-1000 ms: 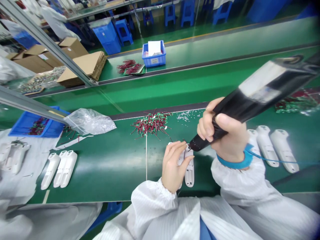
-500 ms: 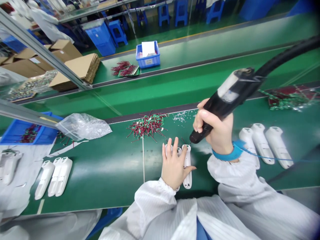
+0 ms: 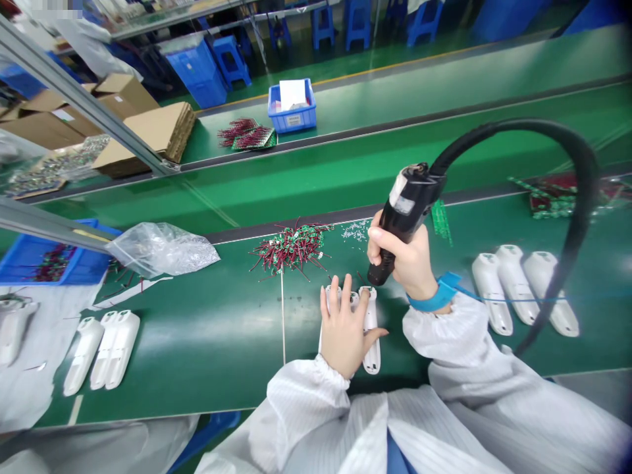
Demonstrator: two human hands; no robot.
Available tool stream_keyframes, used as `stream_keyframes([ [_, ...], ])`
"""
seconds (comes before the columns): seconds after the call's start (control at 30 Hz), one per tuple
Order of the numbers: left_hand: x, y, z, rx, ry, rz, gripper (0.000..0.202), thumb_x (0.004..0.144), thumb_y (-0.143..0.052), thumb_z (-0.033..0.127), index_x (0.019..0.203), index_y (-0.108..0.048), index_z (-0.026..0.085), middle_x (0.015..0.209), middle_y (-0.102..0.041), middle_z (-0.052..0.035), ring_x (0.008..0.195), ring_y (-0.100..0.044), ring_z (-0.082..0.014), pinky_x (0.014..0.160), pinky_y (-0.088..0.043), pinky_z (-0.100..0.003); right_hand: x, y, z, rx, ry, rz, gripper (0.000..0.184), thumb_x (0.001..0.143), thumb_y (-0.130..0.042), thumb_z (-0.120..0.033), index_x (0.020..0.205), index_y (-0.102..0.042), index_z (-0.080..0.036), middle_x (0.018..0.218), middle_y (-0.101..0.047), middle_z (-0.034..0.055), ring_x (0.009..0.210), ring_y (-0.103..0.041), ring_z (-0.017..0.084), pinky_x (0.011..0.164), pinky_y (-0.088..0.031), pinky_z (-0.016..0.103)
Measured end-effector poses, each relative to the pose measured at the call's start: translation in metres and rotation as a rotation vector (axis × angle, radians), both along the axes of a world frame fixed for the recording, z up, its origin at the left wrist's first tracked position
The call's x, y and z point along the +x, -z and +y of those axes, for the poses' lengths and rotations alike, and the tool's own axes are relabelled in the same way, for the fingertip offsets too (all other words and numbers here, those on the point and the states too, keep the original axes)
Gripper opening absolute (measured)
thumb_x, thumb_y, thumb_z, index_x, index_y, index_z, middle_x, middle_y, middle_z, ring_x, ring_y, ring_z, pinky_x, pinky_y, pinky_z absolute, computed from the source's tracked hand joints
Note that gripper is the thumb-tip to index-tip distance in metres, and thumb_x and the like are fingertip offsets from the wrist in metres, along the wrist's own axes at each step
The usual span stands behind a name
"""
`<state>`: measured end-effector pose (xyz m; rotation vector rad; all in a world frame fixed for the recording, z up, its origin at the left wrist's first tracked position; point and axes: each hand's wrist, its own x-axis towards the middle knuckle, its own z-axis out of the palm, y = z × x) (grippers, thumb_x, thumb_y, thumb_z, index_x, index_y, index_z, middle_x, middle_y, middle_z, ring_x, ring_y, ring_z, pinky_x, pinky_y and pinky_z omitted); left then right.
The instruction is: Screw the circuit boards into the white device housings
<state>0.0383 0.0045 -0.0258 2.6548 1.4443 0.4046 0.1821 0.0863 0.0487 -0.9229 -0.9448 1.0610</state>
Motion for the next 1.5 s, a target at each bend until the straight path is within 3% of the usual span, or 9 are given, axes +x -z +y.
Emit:
stream_keyframes([
  [0.37, 0.000, 0.006, -0.002, 0.049, -0.007, -0.012, 0.073, 0.076, -0.064, 0.064, 0.133, -0.053, 0.019, 0.150, -0.038, -0.0204, 0.141, -0.027, -0.0444, 0.108, -0.030, -0.067, 0.007, 0.003, 0.002, 0.064, -0.091, 0.087, 0.021, 0.076, -0.073, -0.030, 0.090, -0.062, -0.019, 0.049, -0.055, -0.0058, 0.036, -0.046, 0.010, 0.039, -0.038, 0.024],
  [0.5, -0.003, 0.009, -0.004, 0.065, -0.043, -0.046, 0.071, 0.076, -0.065, 0.061, 0.131, -0.054, 0.017, 0.148, -0.040, -0.0210, 0.140, -0.028, -0.0445, 0.108, -0.031, -0.067, 0.012, 0.002, 0.023, 0.143, 0.137, 0.061, 0.022, 0.075, -0.074, -0.029, 0.090, -0.061, -0.019, 0.050, -0.055, -0.0063, 0.040, -0.049, 0.010, 0.043, -0.042, 0.024],
  [0.6, -0.008, 0.012, -0.006, 0.067, -0.077, -0.079, 0.069, 0.078, -0.065, 0.058, 0.130, -0.054, 0.015, 0.146, -0.042, -0.0225, 0.139, -0.029, -0.0448, 0.107, -0.033, -0.066, 0.012, 0.010, 0.043, 0.152, 0.295, 0.037, 0.026, 0.071, -0.077, -0.030, 0.088, -0.060, -0.020, 0.051, -0.056, -0.0065, 0.044, -0.052, 0.010, 0.048, -0.045, 0.024],
  [0.83, -0.015, 0.012, -0.008, 0.074, -0.060, -0.112, 0.065, 0.081, -0.067, 0.047, 0.135, -0.049, 0.014, 0.147, -0.040, -0.0221, 0.140, -0.028, -0.0455, 0.104, -0.037, -0.066, 0.009, 0.029, 0.063, 0.115, 0.400, 0.044, 0.030, 0.067, -0.078, -0.033, 0.086, -0.058, -0.020, 0.051, -0.054, -0.0079, 0.045, -0.052, 0.010, 0.048, -0.045, 0.024],
  [1.0, -0.015, -0.005, -0.003, 0.167, -0.092, -0.198, 0.049, 0.087, -0.063, 0.035, 0.132, -0.052, 0.019, 0.146, -0.044, -0.0174, 0.142, -0.024, -0.0418, 0.107, -0.032, -0.067, 0.008, 0.005, 0.045, 0.205, 0.351, 0.087, 0.021, 0.074, -0.071, -0.027, 0.087, -0.057, -0.021, 0.052, -0.053, -0.0078, 0.043, -0.050, 0.010, 0.048, -0.043, 0.024],
  [1.23, -0.009, -0.029, 0.020, 0.286, -0.170, -0.368, 0.024, 0.088, -0.063, 0.024, 0.112, -0.064, 0.019, 0.138, -0.052, -0.0156, 0.140, -0.027, -0.0369, 0.108, -0.031, -0.064, -0.006, -0.049, -0.004, 0.221, 0.057, 0.200, 0.016, 0.077, -0.065, -0.028, 0.088, -0.057, -0.020, 0.048, -0.050, -0.0074, 0.037, -0.043, 0.009, 0.041, -0.036, 0.025],
  [1.33, -0.008, -0.036, 0.023, 0.283, -0.154, -0.420, 0.008, 0.088, -0.062, 0.019, 0.094, -0.069, 0.021, 0.134, -0.058, -0.0099, 0.139, -0.031, -0.0350, 0.110, -0.027, -0.065, -0.010, -0.057, -0.014, 0.218, 0.012, 0.228, 0.017, 0.076, -0.067, -0.029, 0.087, -0.057, -0.020, 0.047, -0.050, -0.0073, 0.036, -0.040, 0.009, 0.039, -0.032, 0.025],
  [1.5, -0.011, -0.039, 0.020, 0.169, -0.130, -0.557, 0.012, 0.090, -0.060, 0.018, 0.085, -0.070, 0.022, 0.127, -0.065, -0.0055, 0.135, -0.039, -0.0305, 0.110, -0.030, -0.064, -0.011, -0.060, -0.016, 0.199, 0.010, 0.238, 0.018, 0.076, -0.067, -0.031, 0.085, -0.057, -0.020, 0.046, -0.047, -0.0075, 0.035, -0.037, 0.008, 0.038, -0.030, 0.025],
])
